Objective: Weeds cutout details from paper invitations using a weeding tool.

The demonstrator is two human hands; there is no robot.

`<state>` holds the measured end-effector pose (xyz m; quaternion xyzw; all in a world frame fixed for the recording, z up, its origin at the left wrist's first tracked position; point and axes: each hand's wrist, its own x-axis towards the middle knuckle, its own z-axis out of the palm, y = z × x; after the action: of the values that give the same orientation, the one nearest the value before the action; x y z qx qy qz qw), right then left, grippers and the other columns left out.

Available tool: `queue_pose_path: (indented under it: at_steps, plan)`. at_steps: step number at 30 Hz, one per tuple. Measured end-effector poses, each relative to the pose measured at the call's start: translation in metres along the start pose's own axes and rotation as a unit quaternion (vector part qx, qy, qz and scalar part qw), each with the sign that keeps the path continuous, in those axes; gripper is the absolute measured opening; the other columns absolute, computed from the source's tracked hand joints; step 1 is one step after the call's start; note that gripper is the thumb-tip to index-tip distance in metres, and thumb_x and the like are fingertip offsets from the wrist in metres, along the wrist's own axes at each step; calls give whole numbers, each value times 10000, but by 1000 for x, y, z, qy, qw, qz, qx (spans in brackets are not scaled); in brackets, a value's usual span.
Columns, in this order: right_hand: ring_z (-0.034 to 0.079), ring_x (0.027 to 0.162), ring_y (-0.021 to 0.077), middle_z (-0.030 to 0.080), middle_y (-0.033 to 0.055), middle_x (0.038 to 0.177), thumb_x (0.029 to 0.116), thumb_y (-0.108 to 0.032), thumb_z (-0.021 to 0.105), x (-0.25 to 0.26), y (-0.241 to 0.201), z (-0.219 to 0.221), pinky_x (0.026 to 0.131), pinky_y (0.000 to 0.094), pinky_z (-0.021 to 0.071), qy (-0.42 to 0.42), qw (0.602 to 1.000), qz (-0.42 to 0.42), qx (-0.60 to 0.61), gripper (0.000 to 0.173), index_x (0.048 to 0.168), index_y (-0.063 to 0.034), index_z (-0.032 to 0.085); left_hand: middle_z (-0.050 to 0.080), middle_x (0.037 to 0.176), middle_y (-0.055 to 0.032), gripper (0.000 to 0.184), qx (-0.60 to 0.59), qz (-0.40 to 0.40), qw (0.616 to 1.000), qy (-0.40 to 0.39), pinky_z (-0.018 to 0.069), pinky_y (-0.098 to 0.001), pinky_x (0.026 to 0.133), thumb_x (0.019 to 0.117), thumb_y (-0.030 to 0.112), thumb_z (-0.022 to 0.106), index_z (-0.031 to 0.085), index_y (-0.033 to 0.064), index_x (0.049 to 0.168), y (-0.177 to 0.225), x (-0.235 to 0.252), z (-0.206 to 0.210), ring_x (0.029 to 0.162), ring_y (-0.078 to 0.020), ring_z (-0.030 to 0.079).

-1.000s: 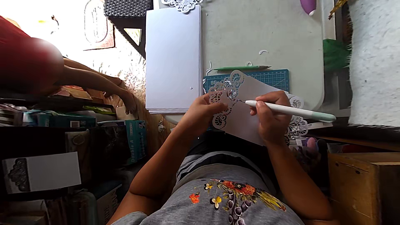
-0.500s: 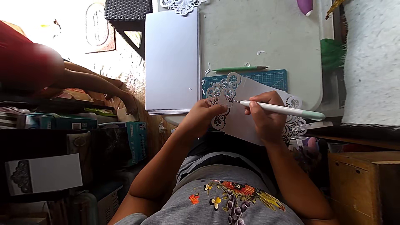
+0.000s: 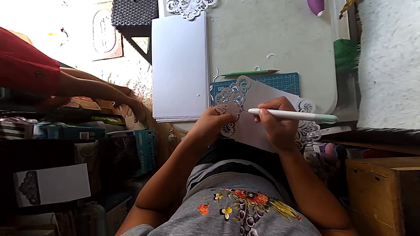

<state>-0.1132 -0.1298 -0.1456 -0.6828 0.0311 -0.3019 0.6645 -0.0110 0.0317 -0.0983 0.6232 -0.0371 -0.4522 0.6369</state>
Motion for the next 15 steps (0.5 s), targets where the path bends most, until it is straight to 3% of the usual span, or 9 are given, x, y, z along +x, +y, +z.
queue_pose_path:
  at_steps: [2,5,10,15]
  plan:
    - [654,713,37,678,40,905,913,-1,582,1,0,2,628,180,563,-12,999,-9,-29,109,1015,1,619,730,881,-31,195,-5,2,1000,-6,612,-268,719,993,-49,490,651,42,1052,1,3,-2,767,-91,708]
    - [618,689,14,657,35,873,898,6,587,0,0,3,608,148,525,-11,999,-12,-48,107,996,17,629,727,862,-28,196,14,-3,1000,5,595,-244,665,998,1,488,666,55,1059,1,-1,1,718,-82,699]
    - [650,729,38,657,14,926,939,-11,565,0,0,0,647,188,573,8,1000,-2,3,112,1032,-38,620,734,861,-36,188,-7,4,1000,-2,615,-274,721,982,-59,501,664,33,999,1,5,-3,764,-93,712]
    - [651,727,46,657,24,915,934,-15,573,0,1,1,650,195,574,6,1000,-7,0,110,1032,-25,621,732,840,-32,178,5,3,1000,8,611,-261,695,996,-32,508,669,43,983,1,2,-1,737,-89,709]
